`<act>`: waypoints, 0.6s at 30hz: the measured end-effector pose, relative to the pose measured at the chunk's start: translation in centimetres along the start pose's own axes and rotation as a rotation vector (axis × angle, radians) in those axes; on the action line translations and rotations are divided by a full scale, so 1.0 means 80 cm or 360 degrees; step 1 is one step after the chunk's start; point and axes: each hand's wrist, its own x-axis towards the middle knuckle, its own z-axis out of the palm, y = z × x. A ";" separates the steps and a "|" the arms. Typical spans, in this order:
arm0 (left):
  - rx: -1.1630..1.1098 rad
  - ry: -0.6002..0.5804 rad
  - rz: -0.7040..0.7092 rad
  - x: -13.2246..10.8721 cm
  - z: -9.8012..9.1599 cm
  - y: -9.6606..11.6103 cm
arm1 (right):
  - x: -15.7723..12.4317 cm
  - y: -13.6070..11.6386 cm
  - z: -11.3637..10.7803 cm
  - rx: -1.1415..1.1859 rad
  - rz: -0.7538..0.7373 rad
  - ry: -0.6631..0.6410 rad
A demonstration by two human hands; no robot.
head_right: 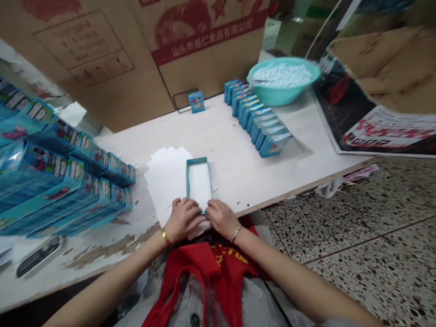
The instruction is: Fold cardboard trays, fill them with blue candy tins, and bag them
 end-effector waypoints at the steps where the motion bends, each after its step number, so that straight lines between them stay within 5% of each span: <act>1: 0.0032 -0.0077 0.0024 -0.001 -0.005 0.000 | 0.004 -0.001 -0.001 0.0009 0.0004 -0.0021; 12: 0.0026 -0.0777 -0.0126 0.061 -0.043 -0.008 | 0.031 0.004 -0.014 0.0629 0.0245 0.0023; 18: 0.0085 -0.0779 -0.0220 0.054 -0.051 0.008 | 0.049 0.004 0.004 0.0771 0.0743 0.0146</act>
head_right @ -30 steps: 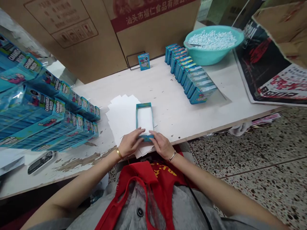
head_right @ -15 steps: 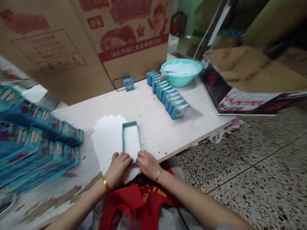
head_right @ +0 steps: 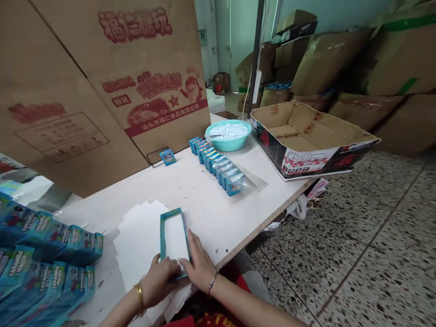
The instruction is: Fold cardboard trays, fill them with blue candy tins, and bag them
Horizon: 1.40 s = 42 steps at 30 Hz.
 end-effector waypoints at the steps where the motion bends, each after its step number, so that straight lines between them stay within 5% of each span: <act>1: 0.0054 0.0046 -0.0025 -0.004 -0.006 0.004 | 0.006 -0.002 0.001 0.0016 0.0077 0.0028; 5: -0.0038 0.0665 0.0034 -0.003 -0.061 0.019 | 0.029 -0.012 -0.026 -0.0004 0.0124 0.0115; 8: -0.0298 0.1075 0.0300 0.043 -0.109 0.029 | 0.037 -0.010 -0.073 -0.0128 0.0112 0.0152; 13: -0.0307 0.0845 0.0387 0.186 -0.134 0.064 | 0.040 0.017 -0.154 -0.0169 0.0256 0.0177; 16: -0.0284 0.0874 0.0261 0.258 -0.132 0.092 | 0.048 0.038 -0.210 0.0199 0.0505 0.0387; 20: -0.0355 0.1147 0.0171 0.306 -0.136 0.122 | 0.071 0.053 -0.286 0.1059 0.0848 0.0494; 24: -0.0288 0.1166 0.0102 0.326 -0.147 0.141 | 0.101 0.057 -0.336 0.1552 0.0691 0.0749; 29: -0.0127 0.1029 0.0020 0.336 -0.153 0.147 | 0.116 0.085 -0.353 0.1364 0.0203 0.1603; 32: -0.0014 0.0976 0.0027 0.336 -0.158 0.147 | 0.104 0.114 -0.341 0.1091 0.0290 0.1826; 37: 0.0184 0.0969 0.0034 0.331 -0.173 0.159 | 0.075 0.136 -0.313 0.0819 0.0698 0.1646; 42: 0.0240 0.0997 0.0065 0.323 -0.176 0.174 | 0.041 0.115 -0.311 0.0194 0.0984 0.0916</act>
